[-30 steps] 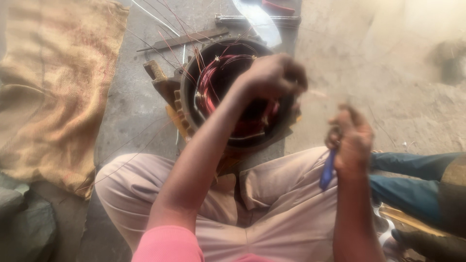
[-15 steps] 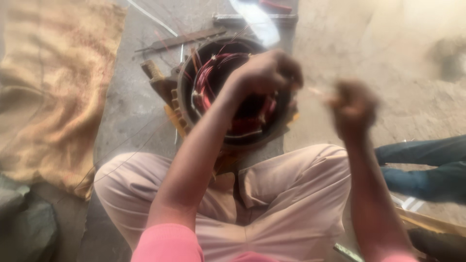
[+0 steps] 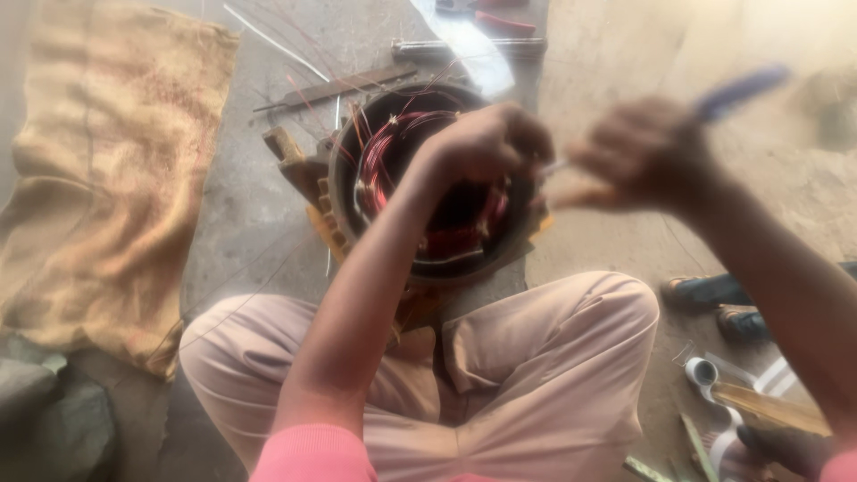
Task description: The person sits on the floor rewinding an electric motor stator. They route copper wire around the stator windings, cut wire with scissors, fit white insulating sleeves over wire ends, and press the prepared wires into place on the stator.
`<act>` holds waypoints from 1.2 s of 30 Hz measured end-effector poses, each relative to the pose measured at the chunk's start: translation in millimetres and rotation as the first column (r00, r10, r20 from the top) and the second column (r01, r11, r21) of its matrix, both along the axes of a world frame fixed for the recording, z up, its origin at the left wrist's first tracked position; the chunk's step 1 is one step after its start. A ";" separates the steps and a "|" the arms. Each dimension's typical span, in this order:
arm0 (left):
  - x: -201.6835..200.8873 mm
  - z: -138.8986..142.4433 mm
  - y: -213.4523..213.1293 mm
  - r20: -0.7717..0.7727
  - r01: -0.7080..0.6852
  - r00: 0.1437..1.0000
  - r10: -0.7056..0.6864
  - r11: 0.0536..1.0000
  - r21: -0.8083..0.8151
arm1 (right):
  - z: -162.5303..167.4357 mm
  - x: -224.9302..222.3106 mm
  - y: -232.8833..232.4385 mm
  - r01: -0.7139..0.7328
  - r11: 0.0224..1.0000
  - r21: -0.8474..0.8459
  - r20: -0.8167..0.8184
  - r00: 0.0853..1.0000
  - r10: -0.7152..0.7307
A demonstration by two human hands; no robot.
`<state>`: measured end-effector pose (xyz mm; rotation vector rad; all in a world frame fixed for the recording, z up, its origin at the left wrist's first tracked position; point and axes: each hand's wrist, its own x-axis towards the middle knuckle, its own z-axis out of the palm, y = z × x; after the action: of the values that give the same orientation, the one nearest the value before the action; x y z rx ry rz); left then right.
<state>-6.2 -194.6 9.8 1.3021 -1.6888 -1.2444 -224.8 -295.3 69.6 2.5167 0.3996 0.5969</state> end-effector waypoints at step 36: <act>-5.0 -4.6 -0.6 0.056 -0.090 0.994 0.092 0.995 -0.036 | -39.9 -23.7 41.7 0.339 0.498 0.798 -0.107 0.893 -0.437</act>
<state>-11.2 -195.3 5.2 1.3912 -1.6634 -1.1316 -248.5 -253.7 29.7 3.2341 -0.6678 0.8559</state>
